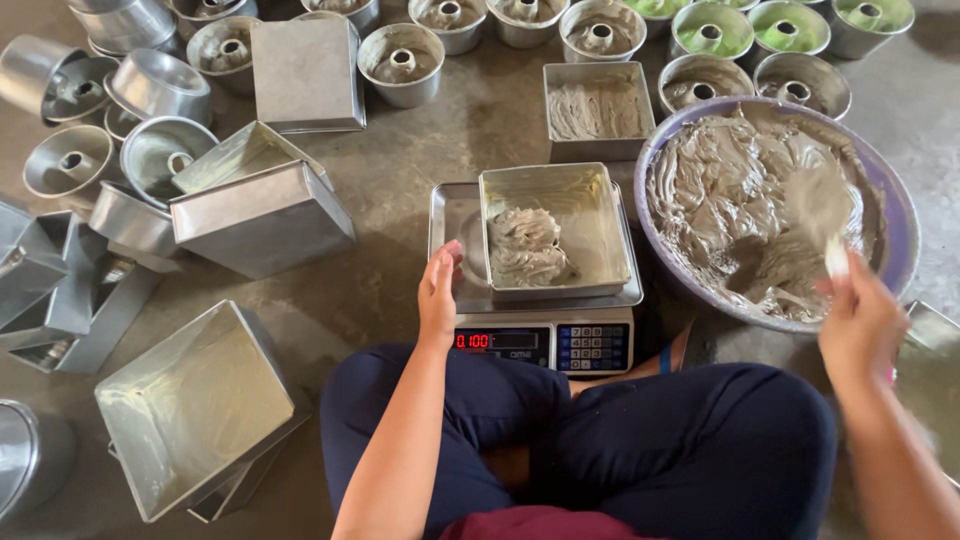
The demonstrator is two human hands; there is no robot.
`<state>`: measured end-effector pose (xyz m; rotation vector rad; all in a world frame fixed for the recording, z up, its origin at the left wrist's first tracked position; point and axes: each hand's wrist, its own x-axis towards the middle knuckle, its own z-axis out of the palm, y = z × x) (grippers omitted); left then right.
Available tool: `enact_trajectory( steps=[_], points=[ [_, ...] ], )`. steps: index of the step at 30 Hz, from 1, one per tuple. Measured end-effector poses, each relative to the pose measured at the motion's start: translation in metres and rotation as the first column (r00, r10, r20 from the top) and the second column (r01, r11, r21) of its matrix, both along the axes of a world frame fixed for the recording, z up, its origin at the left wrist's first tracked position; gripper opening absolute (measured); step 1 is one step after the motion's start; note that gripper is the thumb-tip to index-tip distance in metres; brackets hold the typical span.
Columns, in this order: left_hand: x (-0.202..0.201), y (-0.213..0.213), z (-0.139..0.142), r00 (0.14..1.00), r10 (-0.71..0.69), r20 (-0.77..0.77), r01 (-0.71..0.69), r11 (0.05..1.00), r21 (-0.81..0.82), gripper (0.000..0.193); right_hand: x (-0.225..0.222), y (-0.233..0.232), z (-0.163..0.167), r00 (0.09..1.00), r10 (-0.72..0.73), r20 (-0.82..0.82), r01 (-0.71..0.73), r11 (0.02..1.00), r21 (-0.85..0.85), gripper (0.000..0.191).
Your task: The person sits on the floor and fills aluminum molds with a thick gray batter. They scoop batter from a large basin with a spoon, place a mold on a digital scale, add batter to the target weight, smooth it, and set the filled mold aside with other completed molds.
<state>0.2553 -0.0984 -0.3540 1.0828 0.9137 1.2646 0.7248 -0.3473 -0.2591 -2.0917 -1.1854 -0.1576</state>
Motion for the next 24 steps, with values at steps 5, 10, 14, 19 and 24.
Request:
enact_trajectory(
  steps=[5,10,14,19,24],
  points=[
    [0.002,0.003,-0.008,1.000,0.004,0.005,-0.004,1.000,0.018,0.051,0.047,-0.040,-0.034,0.872,0.204,0.444,0.159,0.740,-0.653,0.055],
    [-0.001,0.003,-0.010,1.000,0.011,-0.010,-0.011,1.000,0.006,0.051,0.094,0.003,-0.035,0.800,0.154,0.580,0.282,0.757,-0.589,0.044],
    [-0.003,0.003,-0.007,1.000,0.016,-0.025,-0.016,1.000,-0.006,0.051,0.113,0.024,-0.034,0.912,0.260,0.318,0.092,0.625,-0.775,0.037],
    [-0.001,0.002,-0.004,1.000,0.007,-0.007,-0.007,1.000,-0.007,0.052,0.109,0.030,-0.030,0.988,0.054,0.144,0.105,0.444,-0.890,0.040],
    [0.000,0.001,-0.001,0.999,-0.009,-0.035,0.009,1.000,0.001,0.053,0.080,0.040,-0.050,0.804,-0.260,-0.535,-0.157,0.775,-0.612,0.050]
  ],
)
